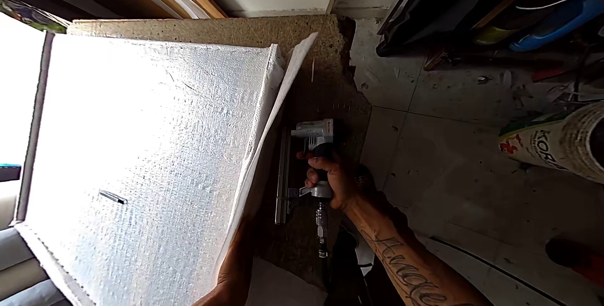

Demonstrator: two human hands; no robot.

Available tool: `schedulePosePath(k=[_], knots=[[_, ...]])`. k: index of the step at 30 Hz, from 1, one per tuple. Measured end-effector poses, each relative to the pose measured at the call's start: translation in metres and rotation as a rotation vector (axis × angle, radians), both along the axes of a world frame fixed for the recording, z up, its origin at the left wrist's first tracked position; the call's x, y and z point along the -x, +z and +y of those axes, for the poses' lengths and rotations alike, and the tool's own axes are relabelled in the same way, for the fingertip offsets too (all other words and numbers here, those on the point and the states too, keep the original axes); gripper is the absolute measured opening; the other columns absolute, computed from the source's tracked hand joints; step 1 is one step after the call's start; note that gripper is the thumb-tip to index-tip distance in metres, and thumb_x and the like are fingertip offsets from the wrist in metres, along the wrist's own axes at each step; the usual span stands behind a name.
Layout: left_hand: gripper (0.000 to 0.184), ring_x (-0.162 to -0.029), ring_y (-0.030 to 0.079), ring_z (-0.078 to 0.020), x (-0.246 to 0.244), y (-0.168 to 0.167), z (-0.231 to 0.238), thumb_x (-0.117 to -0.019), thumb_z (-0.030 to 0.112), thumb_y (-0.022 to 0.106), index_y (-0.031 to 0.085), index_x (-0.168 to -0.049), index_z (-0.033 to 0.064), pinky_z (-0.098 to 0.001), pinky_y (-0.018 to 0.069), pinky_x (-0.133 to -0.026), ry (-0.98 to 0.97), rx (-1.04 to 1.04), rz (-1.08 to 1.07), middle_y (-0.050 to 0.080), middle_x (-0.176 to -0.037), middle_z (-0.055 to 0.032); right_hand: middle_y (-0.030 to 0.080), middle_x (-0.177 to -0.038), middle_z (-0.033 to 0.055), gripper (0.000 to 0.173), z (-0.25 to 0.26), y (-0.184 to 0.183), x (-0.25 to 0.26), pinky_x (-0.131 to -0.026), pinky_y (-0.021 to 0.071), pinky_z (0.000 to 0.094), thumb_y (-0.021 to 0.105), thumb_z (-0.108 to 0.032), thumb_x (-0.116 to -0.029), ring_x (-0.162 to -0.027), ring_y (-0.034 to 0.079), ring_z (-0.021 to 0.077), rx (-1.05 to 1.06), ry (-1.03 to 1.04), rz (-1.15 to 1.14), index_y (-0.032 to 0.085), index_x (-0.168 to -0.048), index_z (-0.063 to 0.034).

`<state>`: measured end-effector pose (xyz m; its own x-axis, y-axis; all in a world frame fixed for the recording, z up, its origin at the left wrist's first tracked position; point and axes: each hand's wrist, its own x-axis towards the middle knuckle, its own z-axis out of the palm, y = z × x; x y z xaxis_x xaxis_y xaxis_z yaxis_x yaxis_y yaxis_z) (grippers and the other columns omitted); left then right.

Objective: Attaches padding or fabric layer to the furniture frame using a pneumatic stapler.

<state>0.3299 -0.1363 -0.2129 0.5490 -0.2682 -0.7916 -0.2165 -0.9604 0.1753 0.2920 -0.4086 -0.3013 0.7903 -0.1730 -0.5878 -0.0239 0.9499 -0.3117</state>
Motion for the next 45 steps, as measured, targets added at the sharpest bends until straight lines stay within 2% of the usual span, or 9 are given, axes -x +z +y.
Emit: schedulePosePath(k=[4, 13, 19, 22, 25, 28, 33, 38, 45], knots=[[0.065, -0.16, 0.005, -0.0277, 0.002, 0.002, 0.011, -0.0962, -0.014, 0.038, 0.033, -0.159, 0.0004, -0.0406, 0.0104, -0.13, -0.983, -0.494, -0.137, 0.012, -0.173, -0.0082, 0.068, -0.117, 0.0189, 0.031, 0.042, -0.003, 0.026, -0.05, 0.0527, 0.0309, 0.057, -0.009, -0.0941, -0.053, 0.059, 0.0168, -0.003, 0.034, 0.012, 0.055, -0.125, -0.0109], [0.062, -0.159, -0.007, -0.0349, 0.026, 0.011, 0.037, -0.0966, 0.0, 0.045, 0.035, -0.158, -0.0004, -0.0579, -0.0066, -0.127, -1.369, -0.745, -0.184, 0.011, -0.173, -0.0125, 0.067, -0.121, 0.0185, 0.033, 0.138, 0.004, 0.075, -0.049, 0.0514, 0.0286, 0.055, -0.011, -0.0973, -0.054, 0.058, 0.0152, 0.085, -0.012, -0.004, 0.054, -0.13, -0.012], [0.052, -0.157, 0.005, -0.0462, 0.05, 0.028, 0.048, -0.0983, 0.003, 0.048, 0.045, -0.15, -0.0053, -0.0698, -0.0058, -0.121, -1.345, -0.741, -0.132, 0.024, -0.167, -0.022, 0.068, -0.122, 0.0179, 0.028, 0.164, 0.012, 0.096, -0.048, 0.0505, 0.0268, 0.053, -0.011, -0.0987, -0.053, 0.057, 0.014, 0.139, -0.08, -0.012, 0.055, -0.127, -0.0111], [0.035, -0.141, 0.04, -0.0386, 0.062, 0.024, 0.042, -0.0999, 0.002, 0.043, 0.063, -0.128, -0.0054, -0.0538, 0.0272, -0.117, -1.383, -0.806, -0.129, 0.046, -0.15, -0.0212, 0.068, -0.123, 0.0181, 0.031, 0.16, 0.011, 0.108, -0.048, 0.0502, 0.0267, 0.052, -0.01, -0.0992, -0.053, 0.057, 0.0138, 0.124, -0.12, 0.004, 0.052, -0.13, -0.0122], [0.036, -0.125, 0.05, -0.036, 0.06, 0.009, 0.044, -0.0983, -0.003, 0.043, 0.059, -0.131, -0.0043, -0.0471, 0.0415, -0.101, -1.286, -0.772, -0.177, 0.05, -0.14, -0.0207, 0.067, -0.122, 0.0171, 0.029, 0.156, 0.007, 0.108, -0.048, 0.0501, 0.0265, 0.052, -0.01, -0.0991, -0.053, 0.057, 0.0139, 0.123, -0.123, 0.018, 0.052, -0.128, -0.0124], [0.054, -0.135, 0.044, -0.0381, 0.054, 0.002, 0.045, -0.0951, -0.003, 0.049, 0.043, -0.149, -0.0031, -0.0494, 0.0399, -0.106, -1.229, -0.789, -0.199, 0.038, -0.155, -0.0208, 0.068, -0.12, 0.0161, 0.027, 0.153, 0.004, 0.099, -0.049, 0.0501, 0.0264, 0.053, -0.012, -0.0994, -0.053, 0.057, 0.0132, 0.115, -0.104, -0.013, 0.054, -0.126, -0.0121], [0.048, -0.142, 0.038, -0.0386, 0.052, 0.0, 0.046, -0.096, -0.002, 0.048, 0.05, -0.144, -0.0027, -0.0494, 0.0349, -0.113, -1.245, -0.875, -0.145, 0.031, -0.162, -0.0193, 0.069, -0.119, 0.0132, 0.026, 0.146, 0.02, 0.087, -0.049, 0.05, 0.0257, 0.051, -0.012, -0.1017, -0.054, 0.056, 0.0127, 0.113, -0.091, 0.004, 0.056, -0.127, -0.0126], [0.054, -0.16, 0.004, -0.0335, 0.051, 0.005, 0.064, -0.0981, -0.011, 0.037, 0.044, -0.151, -0.0039, -0.0446, 0.0093, -0.129, -1.333, -0.922, -0.156, 0.016, -0.172, -0.013, 0.068, -0.118, 0.0181, 0.028, 0.138, -0.006, 0.062, -0.051, 0.0531, 0.0288, 0.052, -0.009, -0.1018, -0.055, 0.059, 0.0155, 0.052, -0.127, -0.036, 0.051, -0.13, -0.0089], [0.056, -0.16, 0.003, -0.0287, 0.045, -0.002, 0.079, -0.0979, -0.006, 0.044, 0.045, -0.153, 0.0014, -0.0442, 0.0042, -0.13, -1.173, -0.738, -0.16, 0.02, -0.172, -0.0076, 0.067, -0.113, 0.0166, 0.024, 0.152, -0.007, 0.073, -0.05, 0.0531, 0.0297, 0.054, -0.009, -0.0988, -0.054, 0.057, 0.0152, 0.063, -0.082, -0.037, 0.053, -0.123, -0.0078]])
